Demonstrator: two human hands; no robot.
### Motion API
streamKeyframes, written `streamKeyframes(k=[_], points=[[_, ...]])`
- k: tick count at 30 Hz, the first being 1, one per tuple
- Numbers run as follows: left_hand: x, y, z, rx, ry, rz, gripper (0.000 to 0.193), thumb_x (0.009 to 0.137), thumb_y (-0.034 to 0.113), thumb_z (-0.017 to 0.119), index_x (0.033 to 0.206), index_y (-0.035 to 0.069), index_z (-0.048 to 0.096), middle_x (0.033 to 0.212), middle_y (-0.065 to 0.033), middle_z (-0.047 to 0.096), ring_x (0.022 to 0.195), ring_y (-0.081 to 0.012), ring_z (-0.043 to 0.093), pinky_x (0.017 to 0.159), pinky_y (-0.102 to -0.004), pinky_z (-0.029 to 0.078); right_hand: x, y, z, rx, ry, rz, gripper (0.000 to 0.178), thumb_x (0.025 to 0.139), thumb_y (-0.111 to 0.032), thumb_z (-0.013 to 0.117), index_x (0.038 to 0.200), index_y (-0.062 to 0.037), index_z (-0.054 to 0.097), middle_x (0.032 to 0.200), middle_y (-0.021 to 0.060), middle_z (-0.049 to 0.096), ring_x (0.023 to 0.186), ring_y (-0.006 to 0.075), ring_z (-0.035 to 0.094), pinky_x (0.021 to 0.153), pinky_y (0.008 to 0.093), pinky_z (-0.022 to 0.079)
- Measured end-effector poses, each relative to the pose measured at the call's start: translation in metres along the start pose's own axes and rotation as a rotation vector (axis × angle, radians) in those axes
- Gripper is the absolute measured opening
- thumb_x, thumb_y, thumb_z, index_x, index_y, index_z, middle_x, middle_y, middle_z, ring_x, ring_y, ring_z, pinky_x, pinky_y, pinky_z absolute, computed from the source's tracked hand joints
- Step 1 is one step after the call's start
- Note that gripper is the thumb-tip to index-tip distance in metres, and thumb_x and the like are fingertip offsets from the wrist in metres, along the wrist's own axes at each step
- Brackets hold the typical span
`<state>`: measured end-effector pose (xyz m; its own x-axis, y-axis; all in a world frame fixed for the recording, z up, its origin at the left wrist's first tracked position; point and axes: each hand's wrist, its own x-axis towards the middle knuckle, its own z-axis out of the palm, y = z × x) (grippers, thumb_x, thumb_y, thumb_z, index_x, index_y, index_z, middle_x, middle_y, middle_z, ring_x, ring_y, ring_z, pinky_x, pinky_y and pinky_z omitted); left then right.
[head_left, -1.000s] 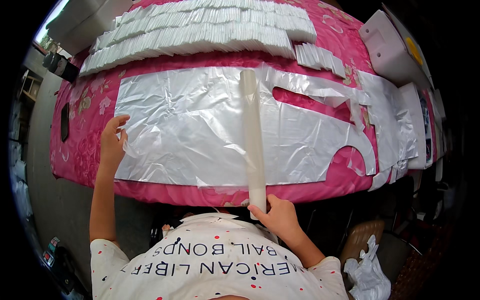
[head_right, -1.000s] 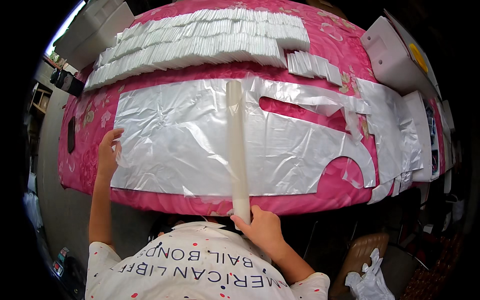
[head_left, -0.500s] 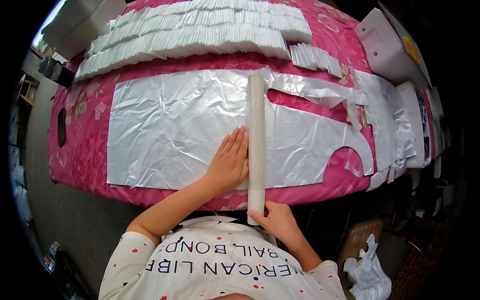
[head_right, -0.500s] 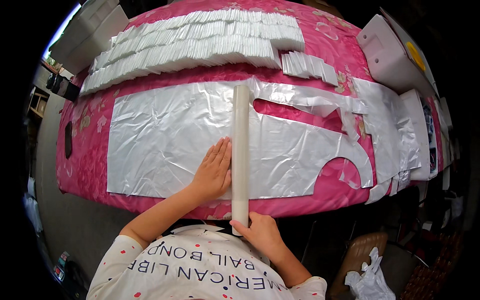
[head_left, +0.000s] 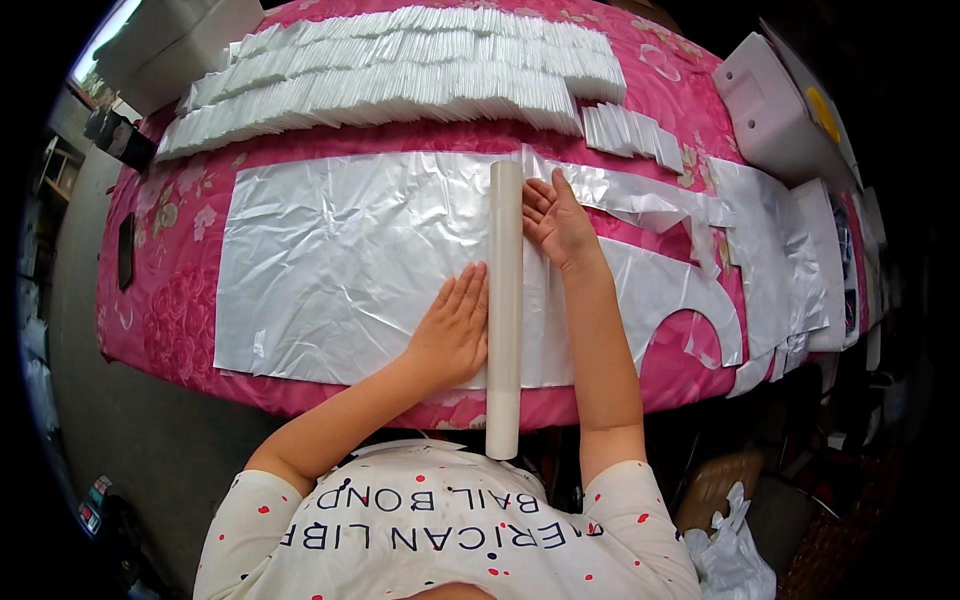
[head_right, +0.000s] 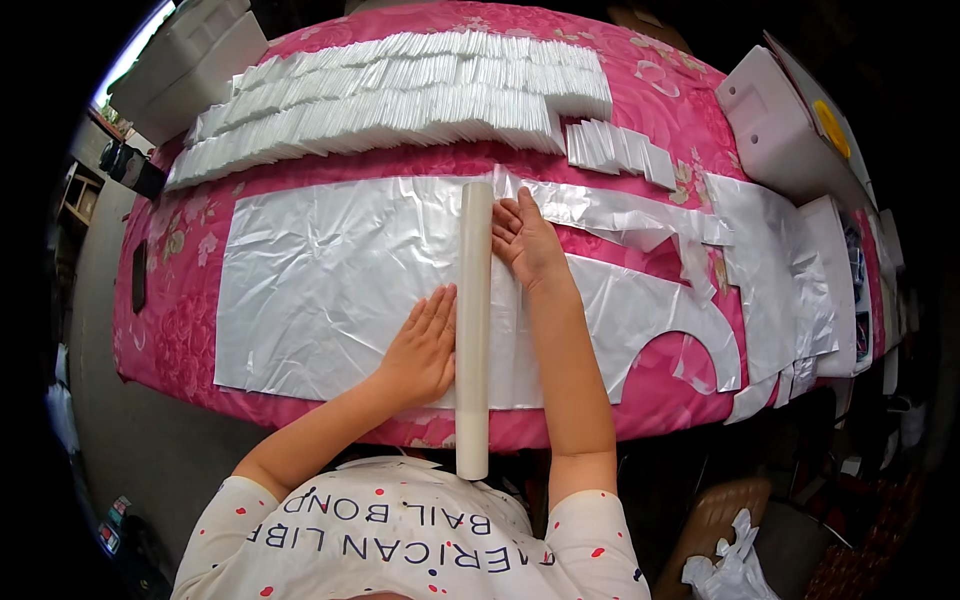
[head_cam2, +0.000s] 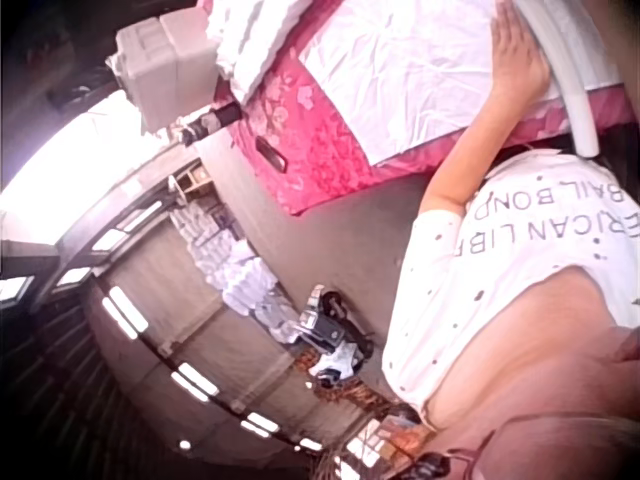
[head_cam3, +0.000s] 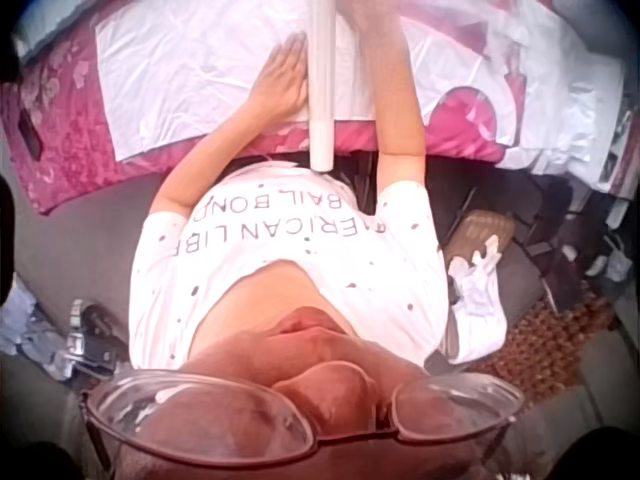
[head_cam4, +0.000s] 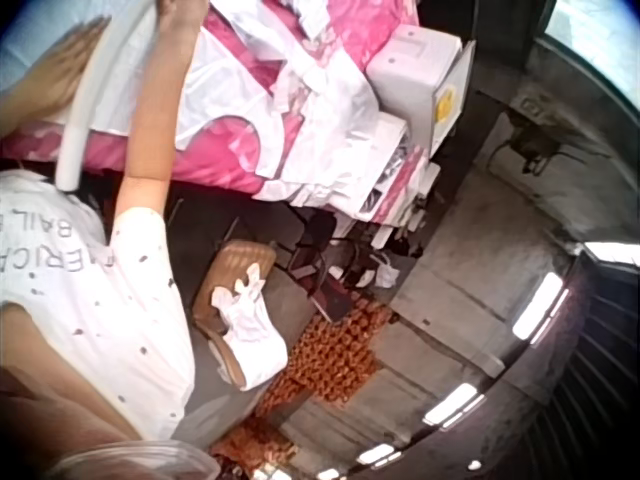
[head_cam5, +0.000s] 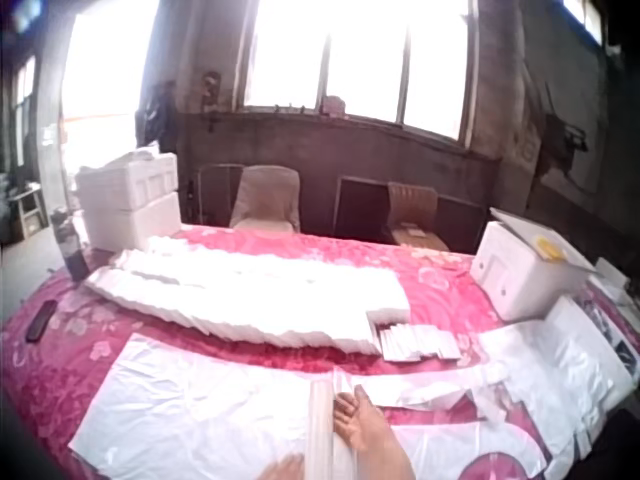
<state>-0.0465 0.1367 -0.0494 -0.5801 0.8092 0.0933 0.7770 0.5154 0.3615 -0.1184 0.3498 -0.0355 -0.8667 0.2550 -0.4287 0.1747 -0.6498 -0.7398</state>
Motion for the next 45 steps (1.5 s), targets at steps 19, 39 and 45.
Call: streamKeyframes(k=[19, 39, 45], points=[[-0.002, -0.007, 0.014, 0.052, 0.095, 0.072, 0.063, 0.085, 0.022, 0.042, 0.136, -0.010, 0.025, 0.145, -0.0257, 0.020, 0.137, -0.0366, 0.017, 0.111, -0.0458, 0.015, -0.059, 0.184, 0.204, -1.393, -0.731, -0.683, 0.060, 0.091, -0.035, 0.047, 0.134, 0.0053, 0.034, 0.139, 0.0248, 0.034, 0.133, 0.0372, 0.025, 0.108, 0.0394, 0.024], [0.123, -0.062, -0.043, -2.072, 0.374, -0.798, 0.057, 0.096, 0.034, 0.037, 0.128, -0.013, 0.032, 0.130, -0.0225, 0.040, 0.125, -0.0284, 0.039, 0.108, -0.0378, 0.030, -0.130, 0.019, -0.040, -1.555, -0.584, -0.824, 0.058, 0.089, -0.042, 0.047, 0.133, -0.0037, 0.042, 0.141, 0.0155, 0.035, 0.132, 0.0337, 0.031, 0.107, 0.0422, 0.027], [0.062, -0.066, -0.083, -1.536, 0.520, -0.501, 0.041, 0.097, 0.024, 0.038, 0.127, -0.004, 0.040, 0.130, -0.0163, 0.046, 0.121, -0.0239, 0.044, 0.102, -0.0343, 0.035, -0.111, 0.037, -0.001, -1.693, -0.765, -0.878, 0.065, 0.087, -0.051, 0.043, 0.137, -0.0096, 0.038, 0.144, 0.0098, 0.032, 0.137, 0.0321, 0.019, 0.110, 0.0458, 0.016]])
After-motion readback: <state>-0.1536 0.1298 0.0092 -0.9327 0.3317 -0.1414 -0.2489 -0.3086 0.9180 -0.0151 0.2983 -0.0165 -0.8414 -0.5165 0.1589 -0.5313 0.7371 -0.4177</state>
